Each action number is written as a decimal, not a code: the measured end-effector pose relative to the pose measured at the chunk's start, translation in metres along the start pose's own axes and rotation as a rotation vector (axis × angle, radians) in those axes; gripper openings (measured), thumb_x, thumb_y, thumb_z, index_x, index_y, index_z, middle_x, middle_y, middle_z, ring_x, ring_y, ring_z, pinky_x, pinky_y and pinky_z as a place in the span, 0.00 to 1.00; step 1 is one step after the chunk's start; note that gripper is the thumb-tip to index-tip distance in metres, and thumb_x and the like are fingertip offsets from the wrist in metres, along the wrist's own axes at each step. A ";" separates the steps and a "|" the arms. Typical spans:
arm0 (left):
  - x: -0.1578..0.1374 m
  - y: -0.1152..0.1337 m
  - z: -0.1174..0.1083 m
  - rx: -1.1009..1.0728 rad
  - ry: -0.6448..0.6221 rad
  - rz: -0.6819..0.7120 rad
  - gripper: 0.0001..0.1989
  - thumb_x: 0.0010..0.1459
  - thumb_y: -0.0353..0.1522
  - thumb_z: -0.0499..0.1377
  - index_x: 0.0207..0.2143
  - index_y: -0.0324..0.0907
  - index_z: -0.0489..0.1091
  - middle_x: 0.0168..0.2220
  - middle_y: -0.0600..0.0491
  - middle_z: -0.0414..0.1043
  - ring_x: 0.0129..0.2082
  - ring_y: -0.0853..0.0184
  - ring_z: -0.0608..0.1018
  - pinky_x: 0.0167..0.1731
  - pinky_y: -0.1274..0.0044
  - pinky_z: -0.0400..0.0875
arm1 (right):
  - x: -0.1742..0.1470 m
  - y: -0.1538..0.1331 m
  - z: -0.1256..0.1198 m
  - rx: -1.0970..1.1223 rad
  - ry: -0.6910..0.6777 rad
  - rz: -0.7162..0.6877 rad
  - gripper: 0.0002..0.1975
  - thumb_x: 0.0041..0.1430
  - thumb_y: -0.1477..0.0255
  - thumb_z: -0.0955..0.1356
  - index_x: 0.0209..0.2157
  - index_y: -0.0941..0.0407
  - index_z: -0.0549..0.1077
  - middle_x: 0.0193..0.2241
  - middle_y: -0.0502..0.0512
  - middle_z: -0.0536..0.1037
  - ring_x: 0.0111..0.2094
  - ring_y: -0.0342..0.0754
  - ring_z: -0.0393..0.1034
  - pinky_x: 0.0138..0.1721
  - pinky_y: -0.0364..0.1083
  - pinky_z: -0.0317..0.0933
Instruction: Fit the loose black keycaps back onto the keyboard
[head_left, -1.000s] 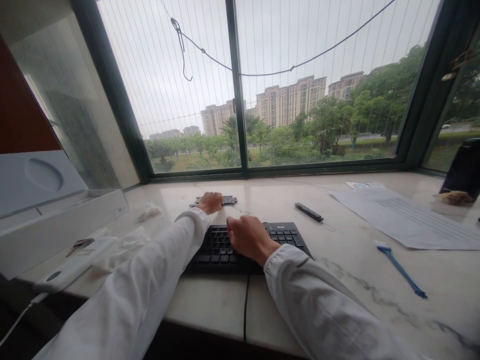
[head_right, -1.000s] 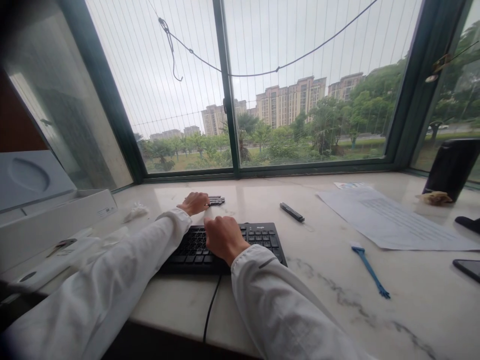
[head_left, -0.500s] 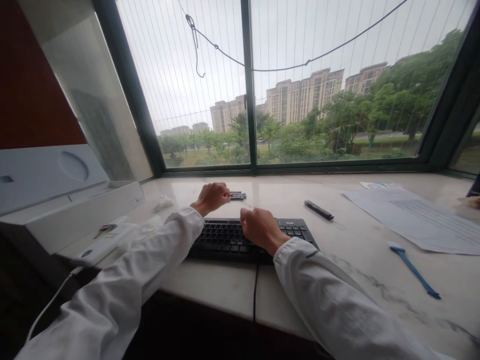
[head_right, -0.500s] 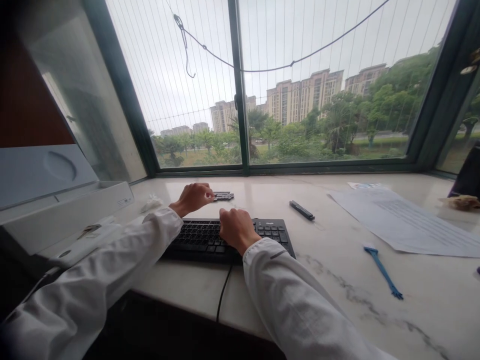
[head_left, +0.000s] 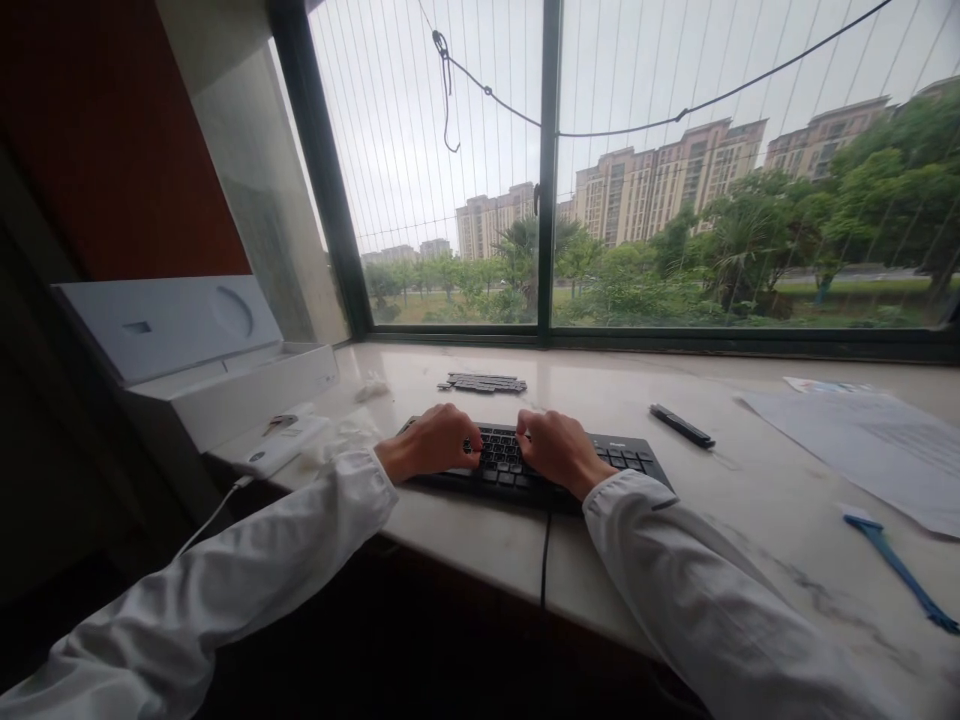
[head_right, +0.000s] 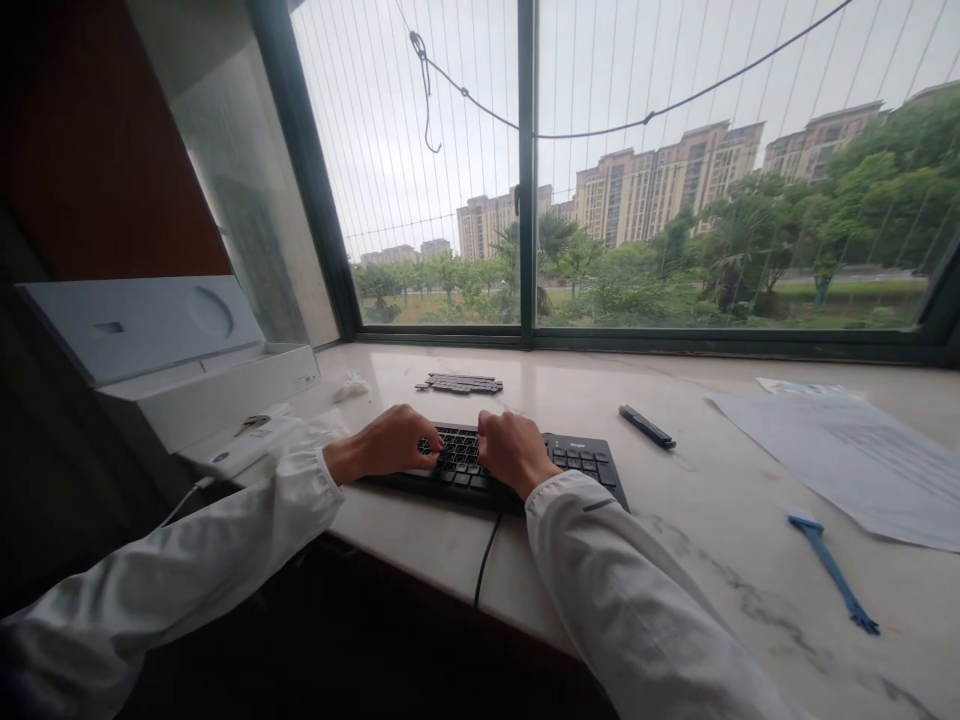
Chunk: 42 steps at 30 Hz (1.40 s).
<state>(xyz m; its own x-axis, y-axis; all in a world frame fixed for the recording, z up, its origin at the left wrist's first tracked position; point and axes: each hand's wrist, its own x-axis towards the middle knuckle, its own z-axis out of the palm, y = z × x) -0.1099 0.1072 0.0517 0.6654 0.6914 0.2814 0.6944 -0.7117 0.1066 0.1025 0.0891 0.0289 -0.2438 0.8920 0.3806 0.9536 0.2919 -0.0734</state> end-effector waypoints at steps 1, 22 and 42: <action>-0.002 0.002 0.000 0.027 -0.022 0.008 0.07 0.48 0.32 0.63 0.31 0.45 0.79 0.26 0.55 0.78 0.26 0.69 0.75 0.31 0.78 0.66 | 0.000 0.000 0.001 0.003 0.005 -0.004 0.11 0.59 0.70 0.63 0.39 0.54 0.75 0.30 0.59 0.79 0.32 0.53 0.75 0.29 0.45 0.54; 0.002 -0.010 -0.008 -0.148 -0.177 0.261 0.06 0.52 0.29 0.61 0.34 0.43 0.77 0.34 0.55 0.80 0.33 0.70 0.79 0.36 0.82 0.68 | -0.001 -0.002 0.001 0.009 -0.029 0.001 0.11 0.60 0.69 0.62 0.40 0.54 0.75 0.31 0.58 0.79 0.33 0.53 0.74 0.31 0.45 0.55; 0.021 -0.009 -0.004 -0.287 -0.235 0.135 0.10 0.49 0.33 0.67 0.37 0.46 0.80 0.34 0.54 0.81 0.35 0.65 0.80 0.40 0.76 0.69 | -0.002 -0.005 -0.002 0.018 -0.033 -0.008 0.11 0.60 0.70 0.62 0.39 0.55 0.75 0.32 0.60 0.79 0.34 0.53 0.74 0.32 0.45 0.56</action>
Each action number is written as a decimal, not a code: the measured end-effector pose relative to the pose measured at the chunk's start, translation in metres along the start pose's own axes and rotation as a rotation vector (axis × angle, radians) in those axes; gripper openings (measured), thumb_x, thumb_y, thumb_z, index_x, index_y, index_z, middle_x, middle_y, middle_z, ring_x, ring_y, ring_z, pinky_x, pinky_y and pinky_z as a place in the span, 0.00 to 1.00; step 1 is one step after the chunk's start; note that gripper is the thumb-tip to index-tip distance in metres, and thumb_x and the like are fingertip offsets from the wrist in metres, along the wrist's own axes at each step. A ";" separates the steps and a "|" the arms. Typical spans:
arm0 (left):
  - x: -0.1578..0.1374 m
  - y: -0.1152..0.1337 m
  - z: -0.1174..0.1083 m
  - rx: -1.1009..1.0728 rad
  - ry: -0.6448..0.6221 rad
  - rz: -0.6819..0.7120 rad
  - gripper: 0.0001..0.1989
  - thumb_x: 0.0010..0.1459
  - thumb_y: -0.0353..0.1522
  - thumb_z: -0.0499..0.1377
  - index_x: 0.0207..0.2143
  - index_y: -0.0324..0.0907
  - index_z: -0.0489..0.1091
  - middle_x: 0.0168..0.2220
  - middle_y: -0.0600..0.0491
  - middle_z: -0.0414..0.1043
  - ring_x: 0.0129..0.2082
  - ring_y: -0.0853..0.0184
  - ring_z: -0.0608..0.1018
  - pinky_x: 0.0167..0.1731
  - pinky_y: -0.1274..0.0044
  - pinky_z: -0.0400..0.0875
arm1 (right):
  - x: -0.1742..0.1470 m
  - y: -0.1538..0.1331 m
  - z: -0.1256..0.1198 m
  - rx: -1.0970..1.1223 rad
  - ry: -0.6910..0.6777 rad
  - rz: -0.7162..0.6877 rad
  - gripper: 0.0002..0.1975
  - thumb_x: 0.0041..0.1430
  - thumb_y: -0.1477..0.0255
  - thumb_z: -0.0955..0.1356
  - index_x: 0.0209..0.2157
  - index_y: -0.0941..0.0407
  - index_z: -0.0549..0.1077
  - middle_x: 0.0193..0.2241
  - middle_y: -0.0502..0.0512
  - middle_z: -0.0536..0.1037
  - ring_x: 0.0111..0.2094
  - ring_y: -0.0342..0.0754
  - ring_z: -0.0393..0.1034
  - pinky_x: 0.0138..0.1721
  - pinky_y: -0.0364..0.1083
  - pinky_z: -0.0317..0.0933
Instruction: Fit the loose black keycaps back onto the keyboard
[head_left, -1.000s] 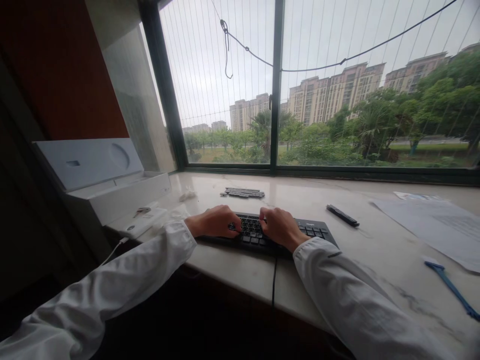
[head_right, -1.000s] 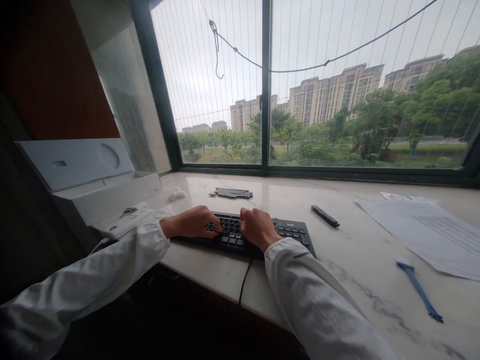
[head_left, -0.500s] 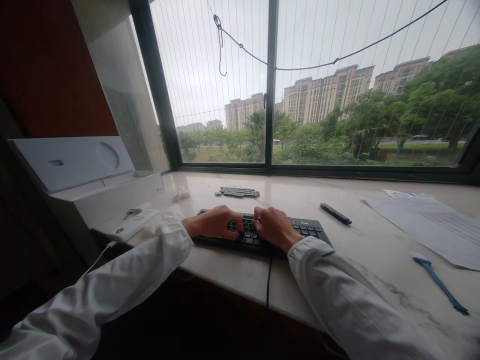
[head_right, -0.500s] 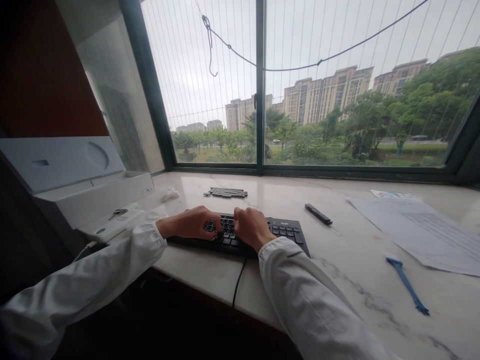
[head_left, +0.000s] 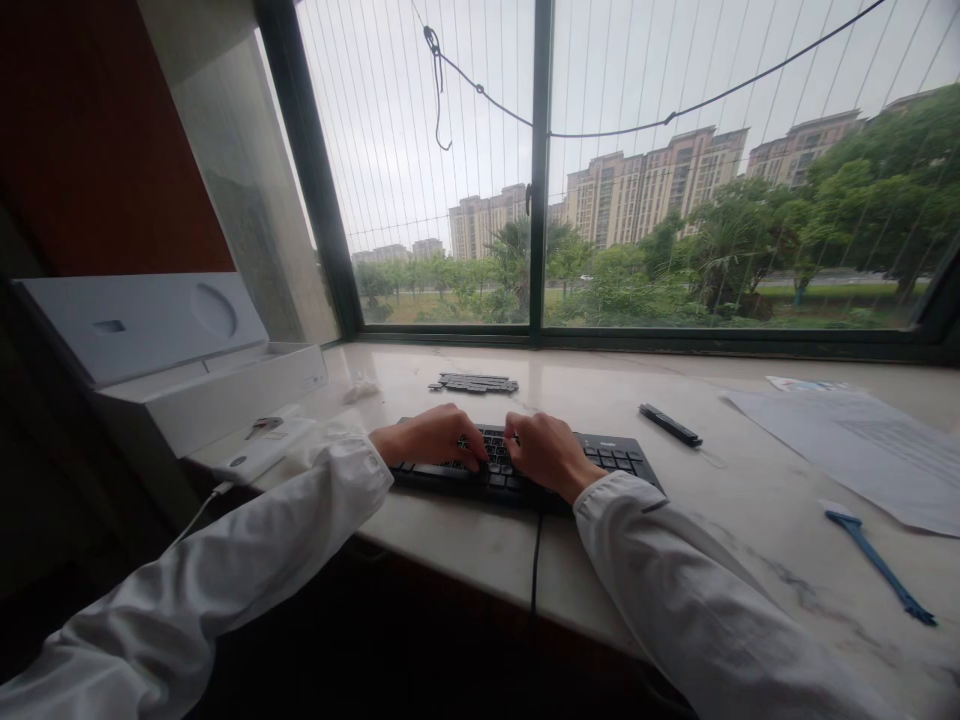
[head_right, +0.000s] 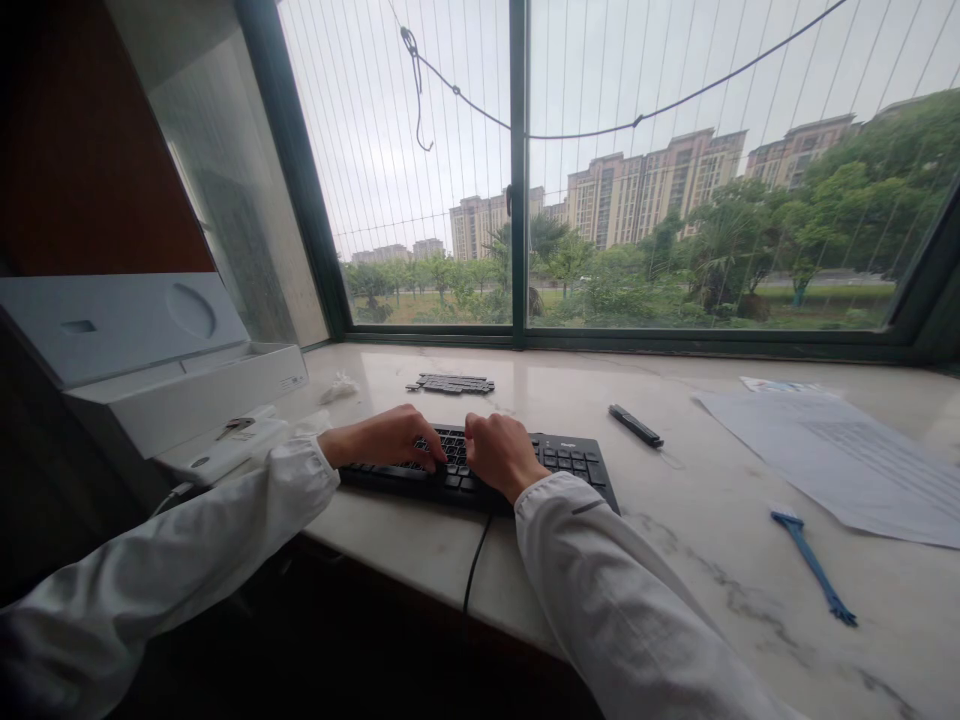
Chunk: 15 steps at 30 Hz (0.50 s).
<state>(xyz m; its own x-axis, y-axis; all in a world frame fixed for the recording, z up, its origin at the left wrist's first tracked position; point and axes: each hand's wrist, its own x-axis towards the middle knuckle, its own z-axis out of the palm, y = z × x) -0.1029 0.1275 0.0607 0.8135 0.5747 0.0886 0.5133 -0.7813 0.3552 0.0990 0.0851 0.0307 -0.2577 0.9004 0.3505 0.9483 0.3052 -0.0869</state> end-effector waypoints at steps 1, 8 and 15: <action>0.002 0.000 0.000 0.004 -0.004 0.004 0.09 0.49 0.32 0.67 0.36 0.46 0.80 0.33 0.54 0.81 0.34 0.65 0.80 0.40 0.76 0.69 | 0.000 0.000 0.000 0.002 -0.001 -0.001 0.11 0.61 0.70 0.62 0.39 0.55 0.75 0.32 0.60 0.79 0.34 0.53 0.74 0.32 0.45 0.56; 0.009 0.004 -0.005 -0.035 -0.059 -0.079 0.10 0.45 0.31 0.68 0.34 0.48 0.80 0.31 0.58 0.81 0.32 0.68 0.80 0.37 0.79 0.69 | 0.001 0.000 -0.002 0.101 0.006 0.032 0.10 0.59 0.67 0.64 0.39 0.53 0.76 0.31 0.56 0.79 0.34 0.51 0.74 0.31 0.44 0.55; 0.015 0.009 -0.007 0.059 -0.049 -0.103 0.10 0.42 0.31 0.70 0.31 0.48 0.81 0.28 0.58 0.80 0.30 0.68 0.79 0.33 0.80 0.67 | 0.003 0.003 0.000 0.144 0.008 0.067 0.11 0.58 0.66 0.65 0.38 0.53 0.77 0.31 0.56 0.79 0.34 0.51 0.73 0.32 0.44 0.56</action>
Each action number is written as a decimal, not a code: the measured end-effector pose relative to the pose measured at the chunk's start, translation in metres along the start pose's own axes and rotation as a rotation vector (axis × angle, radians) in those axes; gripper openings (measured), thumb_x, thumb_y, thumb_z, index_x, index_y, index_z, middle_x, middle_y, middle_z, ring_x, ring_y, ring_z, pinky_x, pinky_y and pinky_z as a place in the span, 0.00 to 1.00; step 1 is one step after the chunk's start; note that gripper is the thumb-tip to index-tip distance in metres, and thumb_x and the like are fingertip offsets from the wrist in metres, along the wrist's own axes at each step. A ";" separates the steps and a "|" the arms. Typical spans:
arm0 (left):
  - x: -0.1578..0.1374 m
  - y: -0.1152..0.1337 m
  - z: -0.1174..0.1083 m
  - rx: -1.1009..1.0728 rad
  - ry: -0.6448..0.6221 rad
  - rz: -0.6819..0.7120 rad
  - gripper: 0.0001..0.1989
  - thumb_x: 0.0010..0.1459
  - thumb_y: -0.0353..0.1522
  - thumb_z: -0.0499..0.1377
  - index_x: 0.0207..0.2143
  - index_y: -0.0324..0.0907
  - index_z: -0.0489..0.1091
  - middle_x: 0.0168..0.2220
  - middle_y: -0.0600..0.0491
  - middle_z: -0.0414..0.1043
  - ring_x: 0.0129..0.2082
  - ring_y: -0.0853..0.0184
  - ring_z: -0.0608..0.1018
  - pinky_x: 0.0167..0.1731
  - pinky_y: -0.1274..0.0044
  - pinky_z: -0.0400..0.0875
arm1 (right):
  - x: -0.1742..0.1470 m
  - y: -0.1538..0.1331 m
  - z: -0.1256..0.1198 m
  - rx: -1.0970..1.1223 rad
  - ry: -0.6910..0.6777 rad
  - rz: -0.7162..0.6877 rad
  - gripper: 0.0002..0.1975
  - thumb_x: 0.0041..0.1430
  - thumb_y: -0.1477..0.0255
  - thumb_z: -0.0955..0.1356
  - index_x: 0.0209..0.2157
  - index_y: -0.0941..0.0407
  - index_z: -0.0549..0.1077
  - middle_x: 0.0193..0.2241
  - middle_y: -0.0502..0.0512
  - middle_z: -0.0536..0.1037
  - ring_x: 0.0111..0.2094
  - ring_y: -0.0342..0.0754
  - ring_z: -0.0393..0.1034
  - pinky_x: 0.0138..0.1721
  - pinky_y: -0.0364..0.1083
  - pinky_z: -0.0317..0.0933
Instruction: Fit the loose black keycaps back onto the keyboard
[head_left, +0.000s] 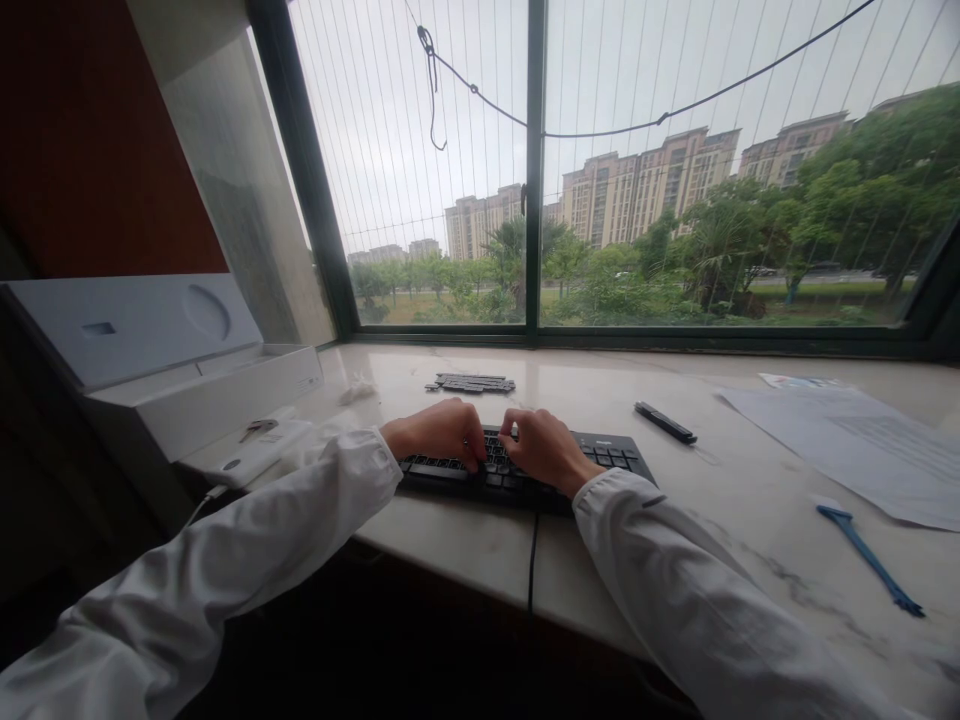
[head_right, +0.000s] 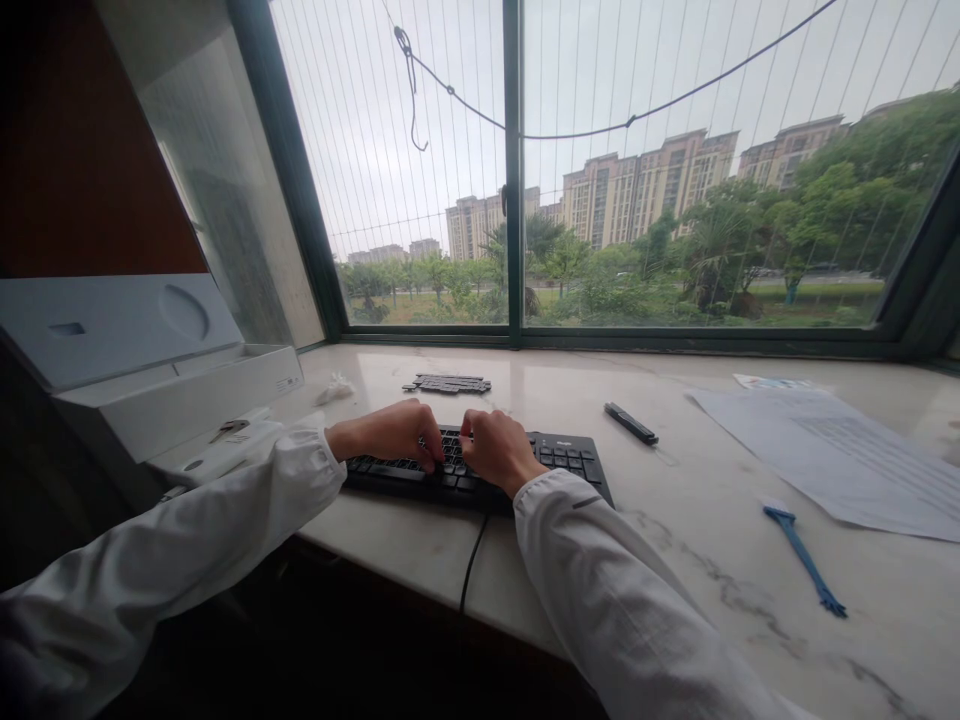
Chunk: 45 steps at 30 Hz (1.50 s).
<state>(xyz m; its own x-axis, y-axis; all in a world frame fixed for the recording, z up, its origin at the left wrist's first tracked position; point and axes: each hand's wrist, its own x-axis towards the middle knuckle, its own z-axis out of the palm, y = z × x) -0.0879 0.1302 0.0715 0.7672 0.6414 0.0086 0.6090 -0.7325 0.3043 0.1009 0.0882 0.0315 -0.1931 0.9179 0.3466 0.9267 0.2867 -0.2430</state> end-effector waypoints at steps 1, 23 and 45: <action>0.001 0.001 0.000 0.016 0.004 0.004 0.10 0.41 0.31 0.70 0.31 0.48 0.81 0.28 0.57 0.80 0.30 0.67 0.79 0.33 0.79 0.67 | 0.000 0.000 0.001 0.004 0.004 -0.005 0.11 0.58 0.67 0.65 0.38 0.53 0.77 0.31 0.56 0.79 0.34 0.50 0.73 0.32 0.44 0.56; -0.006 -0.020 0.012 -0.340 -0.073 -0.214 0.17 0.42 0.41 0.68 0.35 0.43 0.81 0.31 0.54 0.80 0.30 0.67 0.76 0.32 0.80 0.64 | 0.004 0.000 0.003 0.379 -0.242 -0.156 0.13 0.50 0.64 0.70 0.34 0.56 0.82 0.26 0.53 0.80 0.28 0.45 0.71 0.29 0.41 0.57; 0.026 -0.018 0.002 -0.238 -0.328 -0.345 0.25 0.28 0.42 0.72 0.21 0.42 0.61 0.16 0.63 0.56 0.19 0.74 0.60 0.22 0.78 0.52 | 0.004 -0.010 0.012 0.412 -0.251 -0.010 0.11 0.48 0.67 0.69 0.27 0.58 0.82 0.19 0.52 0.76 0.23 0.42 0.66 0.24 0.40 0.53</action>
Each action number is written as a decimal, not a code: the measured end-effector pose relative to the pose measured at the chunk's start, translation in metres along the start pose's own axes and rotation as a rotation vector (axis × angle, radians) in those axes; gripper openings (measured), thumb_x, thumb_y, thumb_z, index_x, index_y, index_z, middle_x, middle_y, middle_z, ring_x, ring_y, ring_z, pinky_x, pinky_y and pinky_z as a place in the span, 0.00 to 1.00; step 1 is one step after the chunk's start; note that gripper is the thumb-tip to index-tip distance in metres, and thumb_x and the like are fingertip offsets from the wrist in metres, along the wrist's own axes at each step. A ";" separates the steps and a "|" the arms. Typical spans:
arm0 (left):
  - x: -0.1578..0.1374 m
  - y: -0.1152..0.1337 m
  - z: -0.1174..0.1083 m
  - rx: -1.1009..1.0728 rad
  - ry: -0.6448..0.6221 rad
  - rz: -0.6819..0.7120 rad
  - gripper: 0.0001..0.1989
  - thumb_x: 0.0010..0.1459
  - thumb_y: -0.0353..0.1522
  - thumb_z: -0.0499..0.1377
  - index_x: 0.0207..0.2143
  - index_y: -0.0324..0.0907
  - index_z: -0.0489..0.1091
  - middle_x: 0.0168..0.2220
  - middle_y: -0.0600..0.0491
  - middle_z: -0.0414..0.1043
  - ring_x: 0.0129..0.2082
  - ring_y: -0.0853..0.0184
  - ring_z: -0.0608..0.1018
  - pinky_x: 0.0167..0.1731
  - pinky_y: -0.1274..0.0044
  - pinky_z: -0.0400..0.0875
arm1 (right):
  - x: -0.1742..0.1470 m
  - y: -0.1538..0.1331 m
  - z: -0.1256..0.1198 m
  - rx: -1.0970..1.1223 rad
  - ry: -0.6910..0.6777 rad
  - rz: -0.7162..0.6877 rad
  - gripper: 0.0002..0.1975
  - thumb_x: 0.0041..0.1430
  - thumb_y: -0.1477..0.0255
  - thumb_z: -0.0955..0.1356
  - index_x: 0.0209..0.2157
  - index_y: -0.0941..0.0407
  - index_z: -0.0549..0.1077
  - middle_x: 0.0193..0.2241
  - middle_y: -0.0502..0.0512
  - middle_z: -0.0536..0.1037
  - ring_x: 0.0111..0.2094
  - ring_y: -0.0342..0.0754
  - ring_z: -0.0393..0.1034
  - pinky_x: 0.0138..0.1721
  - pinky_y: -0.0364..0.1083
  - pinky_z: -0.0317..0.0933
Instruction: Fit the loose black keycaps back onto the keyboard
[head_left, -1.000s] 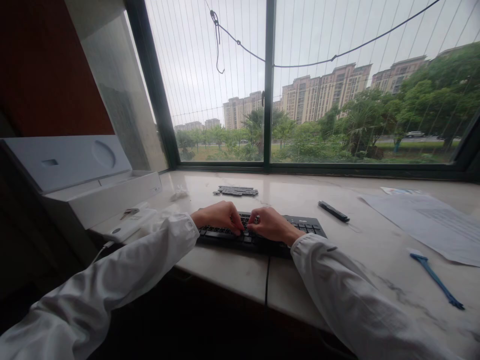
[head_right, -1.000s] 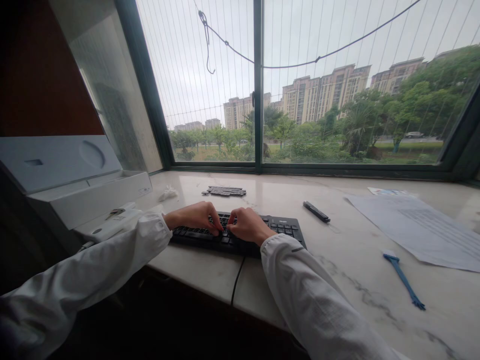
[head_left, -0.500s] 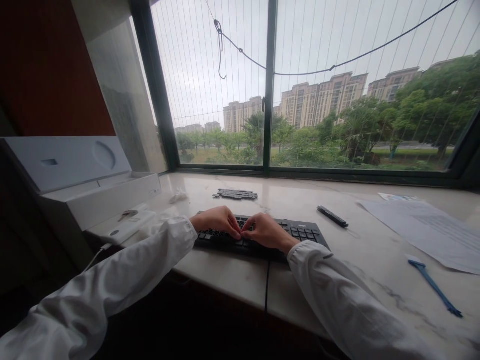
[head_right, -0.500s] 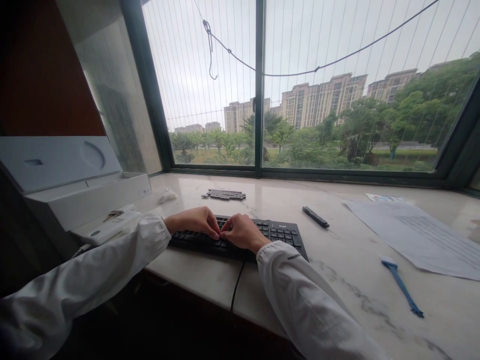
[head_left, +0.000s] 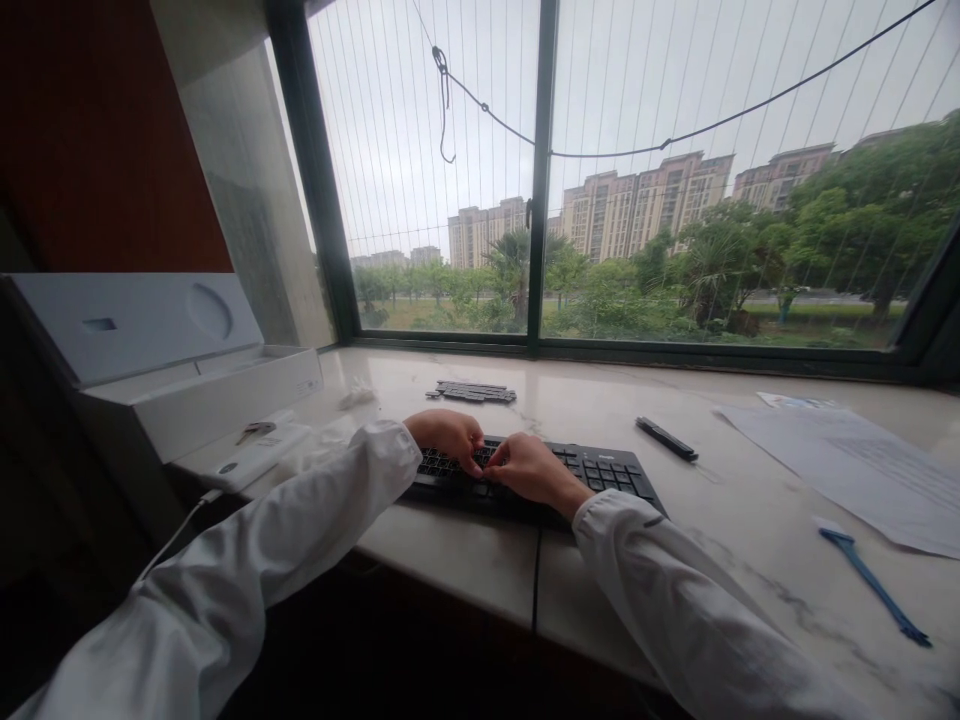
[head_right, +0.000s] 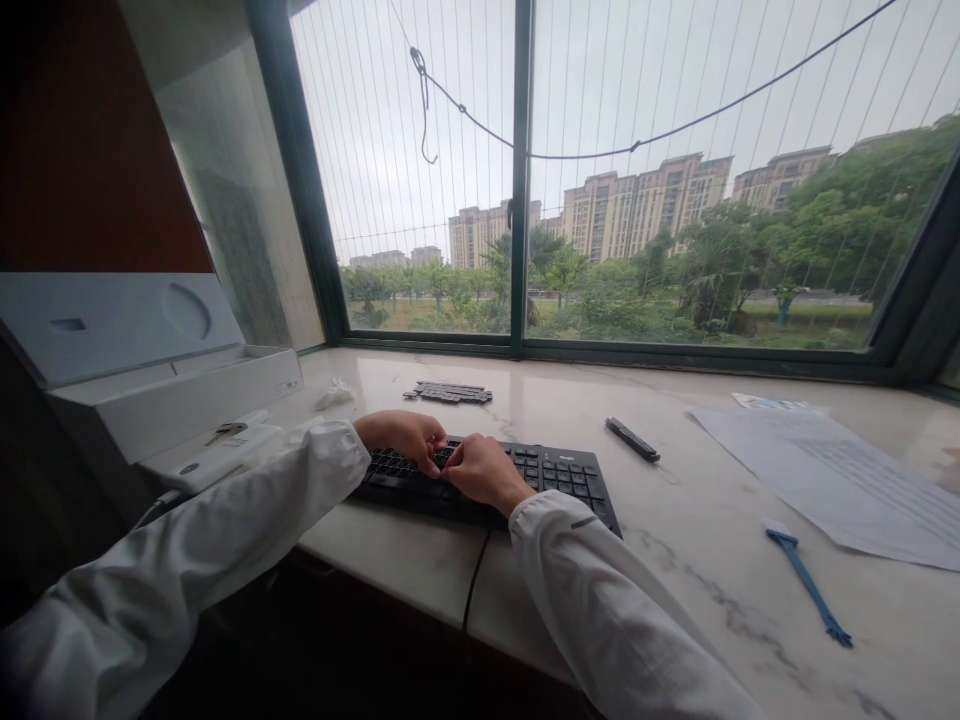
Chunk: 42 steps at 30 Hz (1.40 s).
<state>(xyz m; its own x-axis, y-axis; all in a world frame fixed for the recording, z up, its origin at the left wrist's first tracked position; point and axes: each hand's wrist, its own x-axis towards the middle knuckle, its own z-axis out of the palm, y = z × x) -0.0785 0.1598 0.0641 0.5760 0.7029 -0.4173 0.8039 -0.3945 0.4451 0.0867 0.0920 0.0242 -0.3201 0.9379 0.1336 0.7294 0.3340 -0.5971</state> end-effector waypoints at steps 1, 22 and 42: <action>0.004 0.001 -0.002 0.004 -0.044 -0.001 0.27 0.27 0.42 0.72 0.20 0.43 0.58 0.16 0.64 0.54 0.19 0.74 0.59 0.21 0.78 0.51 | 0.000 0.000 0.001 0.000 -0.004 0.004 0.11 0.48 0.67 0.69 0.26 0.58 0.82 0.18 0.51 0.75 0.22 0.41 0.65 0.24 0.40 0.52; -0.006 -0.002 0.000 -0.079 -0.006 0.030 0.28 0.32 0.39 0.70 0.19 0.44 0.49 0.15 0.63 0.50 0.19 0.74 0.57 0.21 0.78 0.49 | -0.001 -0.004 0.000 -0.024 0.054 -0.065 0.11 0.50 0.69 0.67 0.27 0.59 0.82 0.19 0.53 0.77 0.23 0.43 0.67 0.25 0.40 0.54; 0.012 -0.045 -0.040 0.185 0.535 -0.083 0.13 0.42 0.37 0.67 0.26 0.41 0.69 0.22 0.58 0.67 0.23 0.72 0.69 0.24 0.80 0.61 | -0.005 -0.003 -0.009 -0.092 0.061 -0.093 0.08 0.49 0.71 0.68 0.29 0.57 0.82 0.25 0.54 0.80 0.28 0.44 0.72 0.29 0.40 0.58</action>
<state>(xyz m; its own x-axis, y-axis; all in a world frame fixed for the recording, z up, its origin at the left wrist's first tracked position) -0.1132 0.2097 0.0703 0.3935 0.9186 0.0360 0.8834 -0.3887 0.2617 0.0917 0.0867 0.0329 -0.3535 0.9054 0.2350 0.7517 0.4245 -0.5048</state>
